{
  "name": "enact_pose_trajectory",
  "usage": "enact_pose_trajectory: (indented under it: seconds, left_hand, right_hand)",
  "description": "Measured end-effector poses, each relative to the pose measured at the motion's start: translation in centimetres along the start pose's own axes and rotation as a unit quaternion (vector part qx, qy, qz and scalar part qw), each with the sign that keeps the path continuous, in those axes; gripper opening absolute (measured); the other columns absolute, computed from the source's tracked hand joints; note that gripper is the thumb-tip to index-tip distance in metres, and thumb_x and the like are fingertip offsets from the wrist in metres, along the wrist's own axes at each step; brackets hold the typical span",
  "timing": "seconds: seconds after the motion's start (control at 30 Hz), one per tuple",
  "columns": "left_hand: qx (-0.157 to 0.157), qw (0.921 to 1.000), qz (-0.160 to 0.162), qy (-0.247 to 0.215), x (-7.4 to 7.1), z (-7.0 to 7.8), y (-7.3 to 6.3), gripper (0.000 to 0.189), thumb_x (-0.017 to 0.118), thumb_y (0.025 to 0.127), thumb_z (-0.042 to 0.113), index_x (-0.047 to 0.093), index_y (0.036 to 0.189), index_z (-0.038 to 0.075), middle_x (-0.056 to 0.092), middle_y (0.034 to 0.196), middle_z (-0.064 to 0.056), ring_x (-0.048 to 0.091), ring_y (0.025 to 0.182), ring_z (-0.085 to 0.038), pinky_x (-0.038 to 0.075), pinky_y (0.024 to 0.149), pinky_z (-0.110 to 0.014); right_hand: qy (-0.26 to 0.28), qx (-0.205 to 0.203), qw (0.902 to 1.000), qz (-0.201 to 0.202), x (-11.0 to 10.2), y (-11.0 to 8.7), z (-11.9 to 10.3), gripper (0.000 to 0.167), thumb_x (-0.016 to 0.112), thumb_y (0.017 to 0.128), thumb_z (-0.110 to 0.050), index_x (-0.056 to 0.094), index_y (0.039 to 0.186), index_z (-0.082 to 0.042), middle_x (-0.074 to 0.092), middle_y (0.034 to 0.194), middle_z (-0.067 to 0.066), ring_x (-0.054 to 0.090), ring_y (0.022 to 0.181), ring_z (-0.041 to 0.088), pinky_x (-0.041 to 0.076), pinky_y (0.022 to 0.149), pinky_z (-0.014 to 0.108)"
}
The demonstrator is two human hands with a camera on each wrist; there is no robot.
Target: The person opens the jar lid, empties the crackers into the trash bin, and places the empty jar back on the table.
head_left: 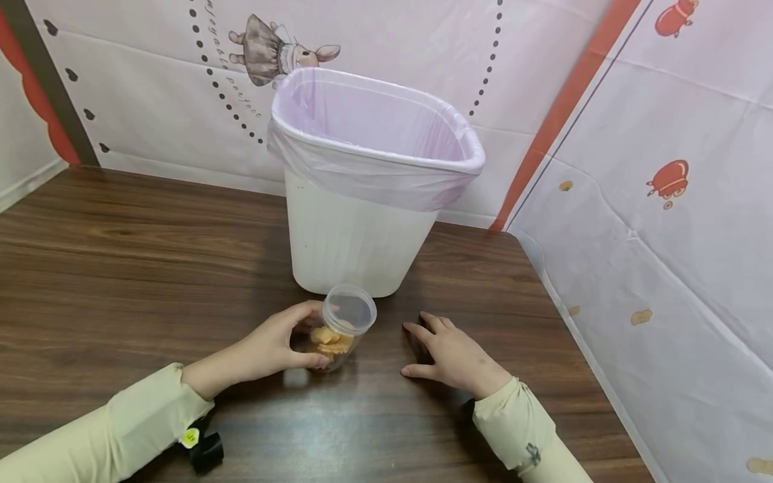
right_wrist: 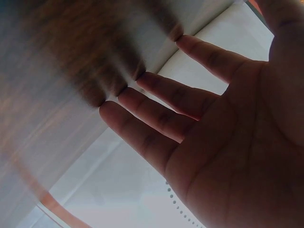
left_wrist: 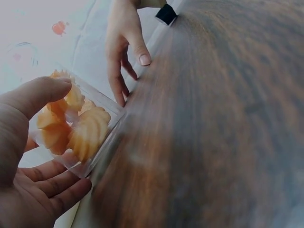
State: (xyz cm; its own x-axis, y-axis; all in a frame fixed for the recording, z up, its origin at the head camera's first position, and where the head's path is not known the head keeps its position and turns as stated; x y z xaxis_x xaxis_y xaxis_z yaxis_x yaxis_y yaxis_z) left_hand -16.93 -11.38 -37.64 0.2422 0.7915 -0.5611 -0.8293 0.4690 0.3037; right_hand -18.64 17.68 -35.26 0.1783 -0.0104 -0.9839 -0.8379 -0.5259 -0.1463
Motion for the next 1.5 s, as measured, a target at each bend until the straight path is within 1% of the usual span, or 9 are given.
enact_pose_trajectory:
  seconds: [0.27, 0.43, 0.73, 1.1, 1.33, 1.5]
  left_hand:
    - [0.008, 0.9997, 0.010, 0.021, -0.21, -0.05, -0.15, 0.059, 0.081, 0.077, 0.027, 0.053, 0.127, 0.013, 0.064, 0.114, 0.001, 0.059, 0.100, -0.009, 0.050, 0.086, -0.028]
    - [0.009, 0.9995, 0.014, 0.026, -0.32, -0.11, -0.17, 0.059, 0.081, 0.076, 0.026, 0.053, 0.126, 0.012, 0.065, 0.113, 0.002, 0.059, 0.098, -0.007, 0.050, 0.086, -0.027]
    - [0.002, 0.9995, 0.012, 0.030, -0.44, -0.10, -0.27, 0.058, 0.082, 0.075, 0.028, 0.054, 0.125, 0.017, 0.064, 0.110, 0.007, 0.058, 0.099, -0.004, 0.049, 0.088, -0.028]
    - [0.001, 0.9993, 0.019, 0.032, -0.47, 0.12, -0.31, 0.054, 0.082, 0.075, 0.028, 0.055, 0.121, 0.019, 0.063, 0.107, 0.008, 0.059, 0.098, -0.005, 0.049, 0.089, -0.031]
    - [0.017, 0.9986, 0.035, 0.036, -0.43, 0.00, -0.30, 0.057, 0.083, 0.073, 0.022, 0.056, 0.122, 0.014, 0.063, 0.108, 0.005, 0.058, 0.099, -0.006, 0.049, 0.088, -0.028]
    - [0.010, 0.9986, 0.036, 0.036, -0.48, -0.02, -0.34, 0.060, 0.084, 0.072, 0.022, 0.055, 0.124, 0.014, 0.063, 0.111, 0.005, 0.057, 0.101, -0.006, 0.049, 0.089, -0.029]
  right_hand:
    - [0.005, 0.001, 1.0000, 0.000, -0.03, -0.20, -0.10, 0.076, 0.067, 0.083, -0.055, 0.045, 0.143, -0.015, 0.038, 0.148, 0.023, 0.040, 0.135, 0.039, 0.043, 0.103, 0.050]
    - [0.007, 0.000, 1.0000, -0.001, -0.04, -0.31, -0.20, 0.076, 0.066, 0.083, -0.055, 0.045, 0.143, -0.015, 0.038, 0.148, 0.023, 0.040, 0.135, 0.039, 0.043, 0.102, 0.051]
    - [0.006, -0.002, 1.0000, 0.004, 0.00, -0.23, -0.19, 0.075, 0.066, 0.083, -0.055, 0.046, 0.143, -0.015, 0.039, 0.148, 0.023, 0.041, 0.134, 0.039, 0.043, 0.102, 0.051]
    - [0.003, 0.000, 1.0000, 0.005, 0.05, -0.22, -0.17, 0.075, 0.066, 0.083, -0.055, 0.046, 0.143, -0.015, 0.039, 0.148, 0.023, 0.040, 0.134, 0.038, 0.042, 0.103, 0.051]
    - [0.000, -0.002, 1.0000, 0.008, 0.07, -0.19, -0.23, 0.075, 0.066, 0.083, -0.055, 0.046, 0.143, -0.015, 0.040, 0.147, 0.023, 0.041, 0.134, 0.038, 0.043, 0.102, 0.051]
    - [0.001, -0.004, 0.9999, 0.011, 0.08, -0.19, -0.23, 0.075, 0.067, 0.083, -0.054, 0.046, 0.142, -0.015, 0.040, 0.147, 0.023, 0.041, 0.134, 0.039, 0.043, 0.102, 0.051]
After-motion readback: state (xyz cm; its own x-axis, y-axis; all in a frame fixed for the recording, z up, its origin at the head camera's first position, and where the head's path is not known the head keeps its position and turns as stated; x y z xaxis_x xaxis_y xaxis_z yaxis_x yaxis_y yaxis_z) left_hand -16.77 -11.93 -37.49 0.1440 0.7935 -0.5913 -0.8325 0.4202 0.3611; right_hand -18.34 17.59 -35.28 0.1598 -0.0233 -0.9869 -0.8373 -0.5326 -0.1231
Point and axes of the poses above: each hand's wrist, its own y-axis towards the middle knuckle, its own x-axis out of the palm, z = x × y, the point moved 2 cm from there along y, towards the middle knuckle
